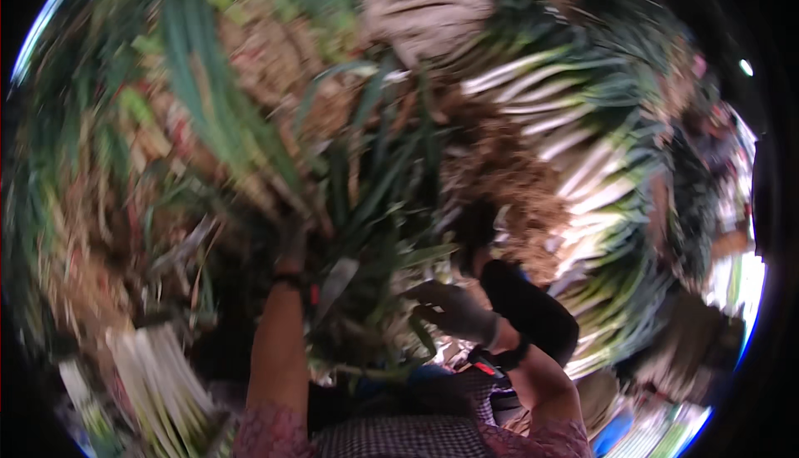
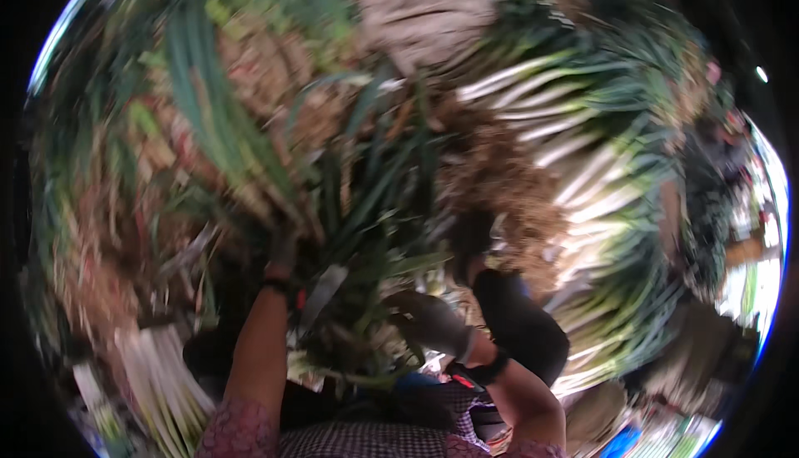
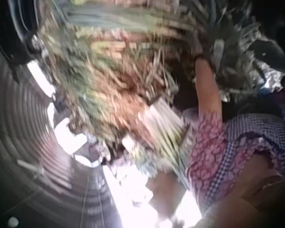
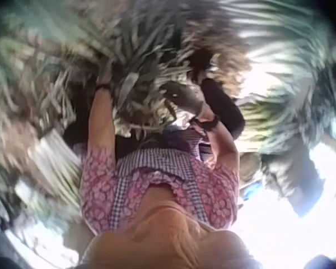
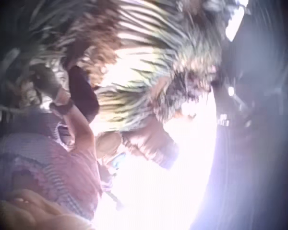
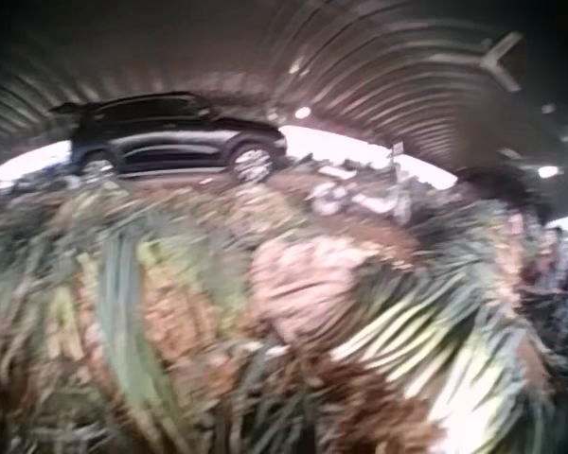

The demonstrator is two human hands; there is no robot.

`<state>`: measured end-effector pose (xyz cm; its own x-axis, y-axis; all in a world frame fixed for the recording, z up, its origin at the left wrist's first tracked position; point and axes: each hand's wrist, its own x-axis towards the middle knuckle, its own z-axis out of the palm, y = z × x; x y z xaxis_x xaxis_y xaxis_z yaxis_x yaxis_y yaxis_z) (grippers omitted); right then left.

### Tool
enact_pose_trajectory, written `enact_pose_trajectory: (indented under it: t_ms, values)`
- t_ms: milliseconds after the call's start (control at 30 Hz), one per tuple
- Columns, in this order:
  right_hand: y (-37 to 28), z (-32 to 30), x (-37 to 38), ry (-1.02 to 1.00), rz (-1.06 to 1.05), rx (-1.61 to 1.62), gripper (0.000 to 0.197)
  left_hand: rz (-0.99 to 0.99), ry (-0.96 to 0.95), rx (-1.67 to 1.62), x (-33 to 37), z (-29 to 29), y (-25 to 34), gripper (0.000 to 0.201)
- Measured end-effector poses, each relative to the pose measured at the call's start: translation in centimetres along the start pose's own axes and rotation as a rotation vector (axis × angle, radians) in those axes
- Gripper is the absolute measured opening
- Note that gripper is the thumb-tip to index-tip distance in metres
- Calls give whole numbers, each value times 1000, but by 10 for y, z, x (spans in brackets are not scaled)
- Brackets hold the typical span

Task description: The person peels the outer layers from individual leeks by hand and places the cleaned leeks onto a pile. They repeat this process, picking up leeks from a large pile and cleaning them one by one.

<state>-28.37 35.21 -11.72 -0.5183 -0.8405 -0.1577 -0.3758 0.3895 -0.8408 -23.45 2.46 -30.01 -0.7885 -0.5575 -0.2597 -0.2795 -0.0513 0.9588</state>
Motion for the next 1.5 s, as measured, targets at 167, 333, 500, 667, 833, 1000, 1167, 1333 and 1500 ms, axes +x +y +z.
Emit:
enact_pose_trajectory:
  t_ms: [167, 333, 500, 667, 833, 1000, 1167, 1333, 1500]
  values:
    - [-22, 8, 19, -167, 53, -8, 29, -228, 46, -121, 9, -35, -20, 17]
    - [-32, 16, 29, -276, 226, 54, 27, -381, 130, -253, -3, -27, 0, 20]
    - [-13, 37, 51, -266, 295, 73, 31, -202, 115, -457, -44, -14, 39, 23]
    - [-37, 72, 124, -9, 305, 469, 32, 436, -82, 161, -107, 10, 70, 17]
    - [-38, 83, 131, 43, 519, 721, 26, -164, -295, -231, -147, 22, 96, 15]
    - [-85, 73, 76, 142, 284, 216, 25, -165, -336, -481, -144, -42, 117, 17]
    - [-119, 69, 9, 290, -111, -184, 25, -63, -230, -1062, -109, -74, 141, 43]
    - [-86, 94, -11, 131, -86, -168, 32, -62, -232, -1029, -113, -101, 158, 39]
    - [-119, 97, 47, 235, -62, 33, 42, -85, -51, -832, -134, -105, 166, 37]
